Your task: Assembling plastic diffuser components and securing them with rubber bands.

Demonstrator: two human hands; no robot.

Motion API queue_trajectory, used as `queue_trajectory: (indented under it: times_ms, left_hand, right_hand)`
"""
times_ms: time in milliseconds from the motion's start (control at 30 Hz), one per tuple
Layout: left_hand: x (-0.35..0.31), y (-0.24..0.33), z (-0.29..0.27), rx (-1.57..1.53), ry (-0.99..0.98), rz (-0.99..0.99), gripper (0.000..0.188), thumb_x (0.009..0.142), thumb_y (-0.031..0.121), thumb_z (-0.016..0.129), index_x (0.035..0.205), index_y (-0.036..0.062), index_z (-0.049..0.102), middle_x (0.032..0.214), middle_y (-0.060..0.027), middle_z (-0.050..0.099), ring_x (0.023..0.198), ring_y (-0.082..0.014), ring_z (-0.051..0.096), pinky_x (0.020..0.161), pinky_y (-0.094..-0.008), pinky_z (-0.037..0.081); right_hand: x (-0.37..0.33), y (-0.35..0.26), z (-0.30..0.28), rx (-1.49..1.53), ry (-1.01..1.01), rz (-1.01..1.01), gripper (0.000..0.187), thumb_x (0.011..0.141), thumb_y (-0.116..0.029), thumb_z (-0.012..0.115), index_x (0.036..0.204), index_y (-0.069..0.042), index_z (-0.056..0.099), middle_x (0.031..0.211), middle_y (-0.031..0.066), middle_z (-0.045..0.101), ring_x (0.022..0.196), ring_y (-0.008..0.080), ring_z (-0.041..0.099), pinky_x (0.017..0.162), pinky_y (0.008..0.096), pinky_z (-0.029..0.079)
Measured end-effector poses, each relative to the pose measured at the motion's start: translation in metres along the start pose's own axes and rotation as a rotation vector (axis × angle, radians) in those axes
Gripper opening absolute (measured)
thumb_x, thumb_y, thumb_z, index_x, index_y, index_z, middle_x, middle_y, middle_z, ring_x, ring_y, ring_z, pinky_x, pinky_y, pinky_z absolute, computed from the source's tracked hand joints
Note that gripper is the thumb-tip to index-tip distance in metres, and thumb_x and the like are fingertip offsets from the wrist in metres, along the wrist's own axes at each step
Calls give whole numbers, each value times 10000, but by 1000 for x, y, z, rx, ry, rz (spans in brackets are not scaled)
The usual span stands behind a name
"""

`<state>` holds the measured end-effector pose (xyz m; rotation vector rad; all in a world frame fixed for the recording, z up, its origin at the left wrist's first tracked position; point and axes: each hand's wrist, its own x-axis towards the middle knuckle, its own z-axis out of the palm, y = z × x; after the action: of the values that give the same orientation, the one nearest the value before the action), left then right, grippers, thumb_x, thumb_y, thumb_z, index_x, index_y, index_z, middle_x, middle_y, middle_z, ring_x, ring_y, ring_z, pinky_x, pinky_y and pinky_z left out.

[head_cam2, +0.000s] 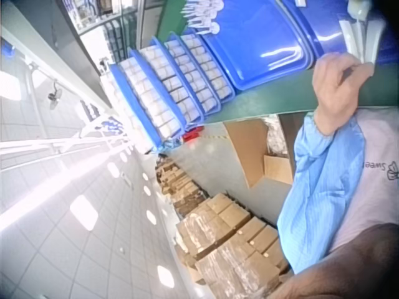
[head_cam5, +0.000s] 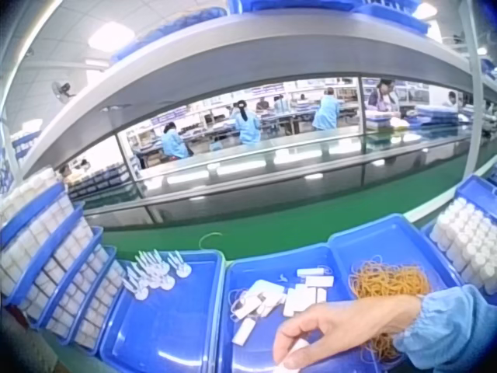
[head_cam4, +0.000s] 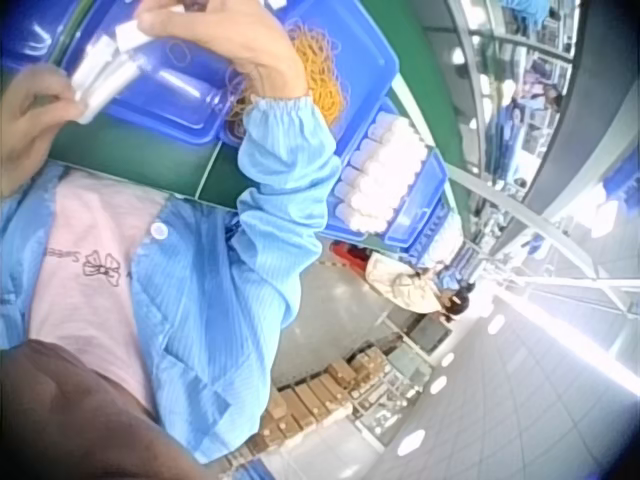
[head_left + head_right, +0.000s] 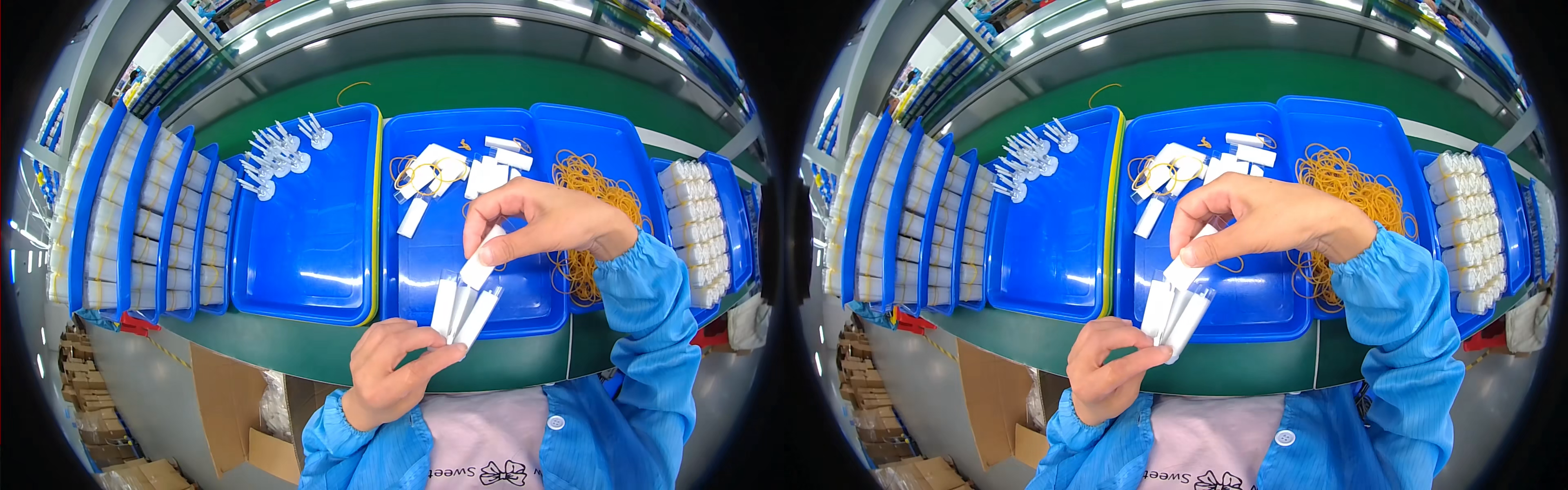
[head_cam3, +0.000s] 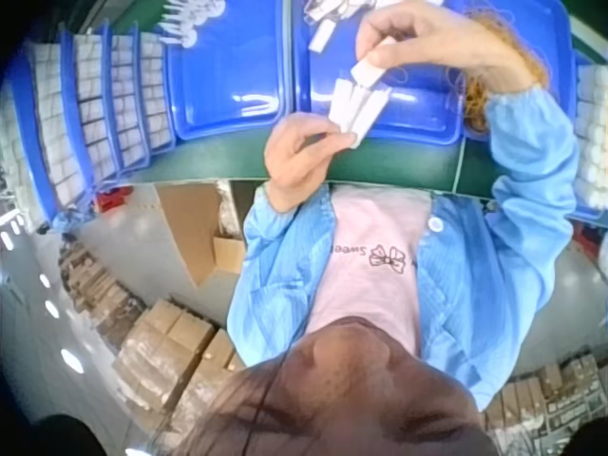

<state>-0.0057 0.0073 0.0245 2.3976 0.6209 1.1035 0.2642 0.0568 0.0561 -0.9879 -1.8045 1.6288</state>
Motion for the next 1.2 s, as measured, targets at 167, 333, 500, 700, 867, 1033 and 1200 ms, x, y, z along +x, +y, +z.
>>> queue_trajectory:
  times_ms: [167,333,500,700,867,1033,1200]
  left_hand:
    - [-2,-3,2,20,-2,25,345,586,-25,740,892,136,743,847,-38,637,750,-233,586,688,-364,516]
    - [2,-4,1,56,-44,81,324,578,35,715,876,156,760,821,-13,632,738,-208,576,658,-346,506]
    - [1,-2,2,94,-91,113,321,574,38,709,868,157,759,806,-1,626,732,-197,572,623,-321,493]
    - [-11,1,10,46,-45,47,373,603,25,780,956,130,723,925,-57,624,767,-206,584,642,-323,503]
    - [-16,2,12,-360,-83,-434,876,686,21,809,1410,55,318,1264,-137,538,1062,-261,583,916,-383,472]
    - [-2,-1,8,-1444,-637,-1106,811,804,17,689,1472,37,229,1263,-81,482,1141,-179,525,988,-347,432]
    - [-7,-7,19,-1747,-399,-1085,618,821,190,699,1349,13,428,989,-48,522,967,-167,527,873,-350,438]
  right_hand:
    - [-2,1,-1,44,-11,45,205,852,-225,685,937,-39,679,905,13,656,889,98,578,809,276,454]
    - [-2,-7,7,-165,-4,-57,190,832,-197,681,910,-24,681,875,48,671,862,143,605,787,296,467]
    - [-5,-20,15,-282,-18,-14,166,803,-171,662,867,-21,689,813,80,679,802,175,622,711,319,477]
    - [-3,-21,43,-271,-62,46,142,800,-159,654,835,-28,696,808,118,683,791,241,636,692,363,479]
    - [-8,-17,61,-447,2,-29,126,781,-158,637,796,-45,689,762,140,654,837,318,607,783,408,448]
    - [-10,-34,86,-665,-5,-147,129,781,-199,691,886,-126,676,923,55,596,930,261,547,822,373,391]
    - [6,-3,39,-610,512,-253,110,732,-133,719,813,-81,664,824,66,601,853,271,567,746,379,437]
